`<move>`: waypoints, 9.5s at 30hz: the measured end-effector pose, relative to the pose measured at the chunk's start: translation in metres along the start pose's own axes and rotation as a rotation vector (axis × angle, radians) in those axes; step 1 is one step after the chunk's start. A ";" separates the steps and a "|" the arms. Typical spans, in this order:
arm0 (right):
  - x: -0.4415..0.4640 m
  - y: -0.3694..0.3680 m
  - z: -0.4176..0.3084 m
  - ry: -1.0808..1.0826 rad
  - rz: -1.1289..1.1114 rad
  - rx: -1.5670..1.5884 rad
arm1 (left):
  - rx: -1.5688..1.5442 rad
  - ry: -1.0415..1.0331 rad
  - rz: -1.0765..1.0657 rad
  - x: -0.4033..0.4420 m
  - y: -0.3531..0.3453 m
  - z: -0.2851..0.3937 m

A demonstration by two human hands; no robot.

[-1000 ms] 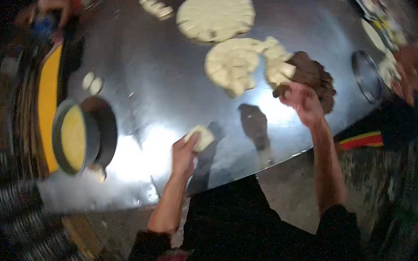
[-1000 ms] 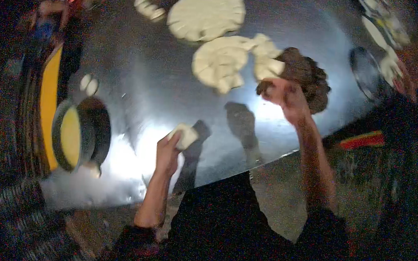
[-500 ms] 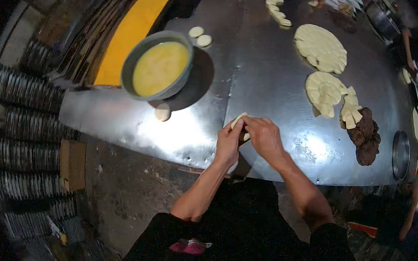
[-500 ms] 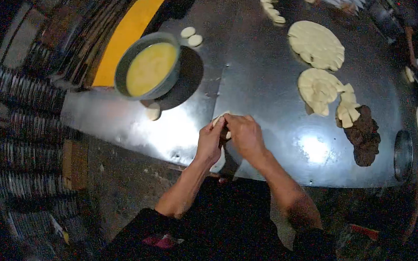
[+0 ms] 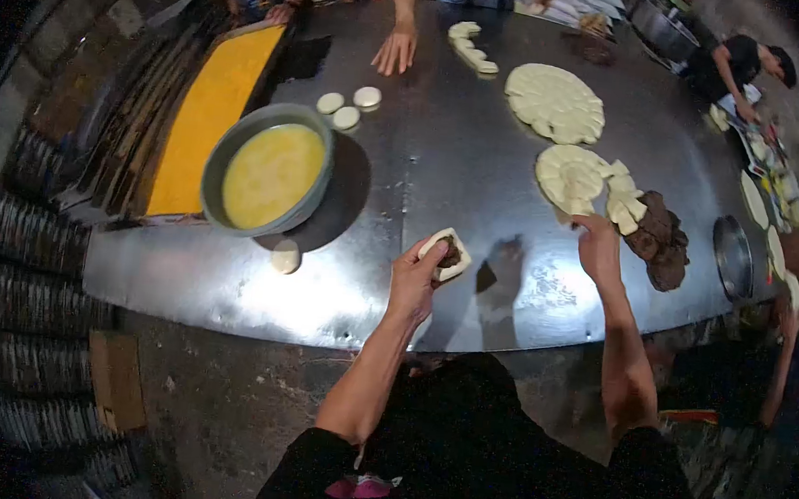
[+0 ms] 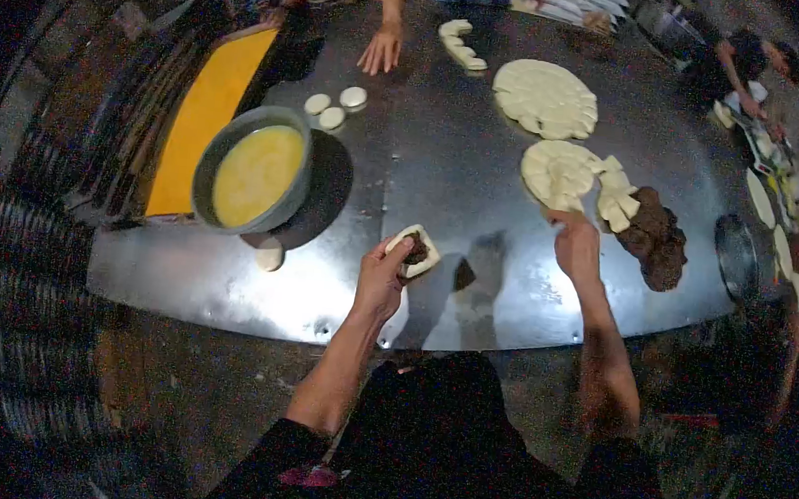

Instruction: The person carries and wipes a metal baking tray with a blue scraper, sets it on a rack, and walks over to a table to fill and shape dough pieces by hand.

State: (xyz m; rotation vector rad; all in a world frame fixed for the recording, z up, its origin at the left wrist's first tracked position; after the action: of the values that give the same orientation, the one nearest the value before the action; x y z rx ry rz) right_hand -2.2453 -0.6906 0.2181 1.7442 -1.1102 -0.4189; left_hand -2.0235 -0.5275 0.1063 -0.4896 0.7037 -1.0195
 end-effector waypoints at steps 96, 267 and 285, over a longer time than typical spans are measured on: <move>-0.075 -0.181 -0.077 0.341 -0.498 -0.178 | 0.827 -0.115 -0.008 0.042 -0.009 -0.005; -0.073 -0.060 -0.242 0.564 -0.217 0.267 | 0.242 -0.168 0.149 -0.041 0.010 0.028; -0.053 -0.100 -0.100 0.221 -0.471 0.167 | 1.394 -0.598 -0.058 0.071 0.017 0.038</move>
State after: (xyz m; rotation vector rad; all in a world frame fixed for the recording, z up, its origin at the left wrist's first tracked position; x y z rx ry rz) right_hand -2.1547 -0.5819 0.1659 2.1464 -0.5853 -0.4123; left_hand -1.9614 -0.5814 0.0997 0.4207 -0.6054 -1.0951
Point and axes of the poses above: each hand's wrist, its own x-axis towards the middle knuckle, its own y-axis out of the back of the hand, z = x × y, the point moved 10 cm from there along x, towards the middle knuckle, and after that the axes turned 4 degrees about -z, right-handed, at the moved point
